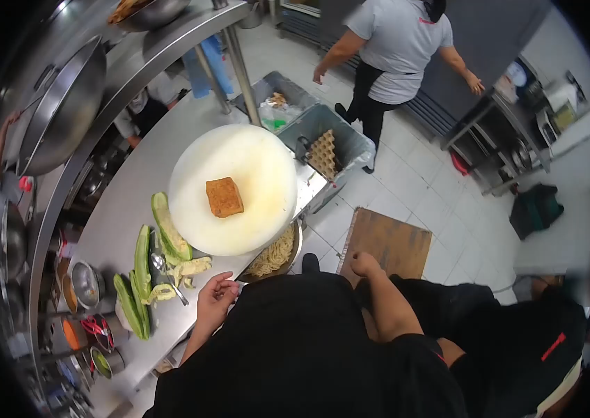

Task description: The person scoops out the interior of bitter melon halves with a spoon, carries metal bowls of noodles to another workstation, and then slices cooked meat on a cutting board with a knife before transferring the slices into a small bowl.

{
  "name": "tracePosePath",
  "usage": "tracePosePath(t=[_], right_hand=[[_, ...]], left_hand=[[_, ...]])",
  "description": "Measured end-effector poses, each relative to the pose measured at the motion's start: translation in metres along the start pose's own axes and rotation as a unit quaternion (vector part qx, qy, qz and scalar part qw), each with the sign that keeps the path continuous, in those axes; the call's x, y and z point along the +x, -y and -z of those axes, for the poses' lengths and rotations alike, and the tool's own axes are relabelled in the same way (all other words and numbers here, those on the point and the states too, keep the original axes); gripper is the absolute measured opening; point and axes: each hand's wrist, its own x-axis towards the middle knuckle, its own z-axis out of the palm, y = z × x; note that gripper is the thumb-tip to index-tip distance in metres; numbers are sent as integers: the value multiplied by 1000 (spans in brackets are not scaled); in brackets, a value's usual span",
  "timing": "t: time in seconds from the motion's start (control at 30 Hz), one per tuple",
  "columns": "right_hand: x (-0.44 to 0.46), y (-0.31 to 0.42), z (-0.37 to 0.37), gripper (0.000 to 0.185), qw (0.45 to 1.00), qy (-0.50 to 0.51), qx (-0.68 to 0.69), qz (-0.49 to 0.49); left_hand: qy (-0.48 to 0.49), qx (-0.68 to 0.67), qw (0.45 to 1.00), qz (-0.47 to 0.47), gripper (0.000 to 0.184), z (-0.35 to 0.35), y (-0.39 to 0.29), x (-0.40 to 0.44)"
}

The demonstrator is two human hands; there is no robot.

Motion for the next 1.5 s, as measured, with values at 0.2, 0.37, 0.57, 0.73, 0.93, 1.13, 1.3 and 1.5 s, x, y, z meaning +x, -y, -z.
tracePosePath(t=[0.2,0.37,0.57,0.73,0.93,1.13,1.3,1.5], right_hand=[[30,-85,-10,27,991,89,82,-52],[106,-209,-80,22,940,205,-194,190],[49,-63,-10,26,985,170,-28,-7],[94,-39,-6,34,984,127,127,-8],[99,11,13,33,976,152,152,20],[132,55,-98,36,974,155,105,130],[79,136,-164,44,900,265,335,-90],[60,172,-223,43,787,138,569,-192]], left_hand=[[-35,37,998,-29,41,-35,-18,3],[-93,31,995,-28,39,-48,-17,-12],[-133,28,991,-15,38,-49,1,-21],[-168,53,984,-41,36,-45,4,-22],[-178,85,980,-21,36,-33,15,-33],[-128,143,980,55,37,4,52,-58],[-87,162,976,113,36,49,45,-93],[-95,174,964,179,35,103,45,-115]])
